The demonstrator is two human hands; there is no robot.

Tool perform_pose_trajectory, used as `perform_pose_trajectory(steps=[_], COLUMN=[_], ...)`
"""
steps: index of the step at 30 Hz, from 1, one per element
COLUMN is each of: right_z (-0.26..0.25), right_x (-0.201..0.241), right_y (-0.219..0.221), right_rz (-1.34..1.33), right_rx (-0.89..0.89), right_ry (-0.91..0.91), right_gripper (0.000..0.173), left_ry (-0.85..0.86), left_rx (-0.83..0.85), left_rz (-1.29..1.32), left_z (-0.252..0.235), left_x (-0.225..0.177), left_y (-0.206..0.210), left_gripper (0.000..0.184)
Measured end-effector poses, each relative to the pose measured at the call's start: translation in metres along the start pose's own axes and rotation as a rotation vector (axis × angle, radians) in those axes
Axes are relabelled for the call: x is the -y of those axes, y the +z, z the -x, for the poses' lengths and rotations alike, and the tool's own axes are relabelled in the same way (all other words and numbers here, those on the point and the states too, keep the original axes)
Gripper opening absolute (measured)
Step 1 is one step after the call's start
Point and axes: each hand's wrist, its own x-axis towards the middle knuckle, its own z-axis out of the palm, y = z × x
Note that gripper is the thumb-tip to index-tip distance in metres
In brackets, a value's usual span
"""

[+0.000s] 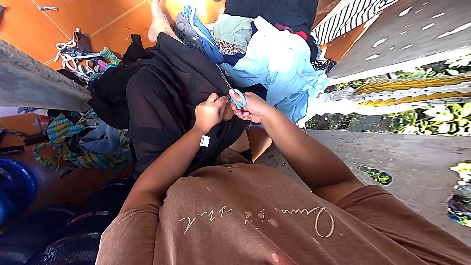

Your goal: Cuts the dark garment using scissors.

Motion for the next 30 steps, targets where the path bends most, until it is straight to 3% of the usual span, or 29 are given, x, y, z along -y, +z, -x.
perform_pose_trajectory(steps=[6, 13, 17, 30], right_z=[-0.008, -0.013, -0.016, -0.021], right_x=[0.007, 0.01, 0.008, 0.02], right_y=[-0.008, -0.006, -0.011, -0.011], right_rz=[-0.035, -0.051, -0.132, -0.04], right_rx=[0.063, 0.055, 0.141, 0.099], right_ry=[0.012, 0.029, 0.041, 0.056], right_gripper=[0.054, 0.048, 0.055, 0.047], left_ry=[-0.004, 0.002, -0.01, -0.024], left_rx=[0.003, -0.012, 0.003, -0.005], left_rz=[-0.003, -0.006, -0.009, -0.013], left_z=[-0.001, 0.0, 0.0, -0.001], left_x=[-0.001, 0.001, -0.001, 0.0], left_y=[0.0, 0.001, 0.0, 0.001], left_gripper=[0.018, 0.018, 0.019, 0.017])
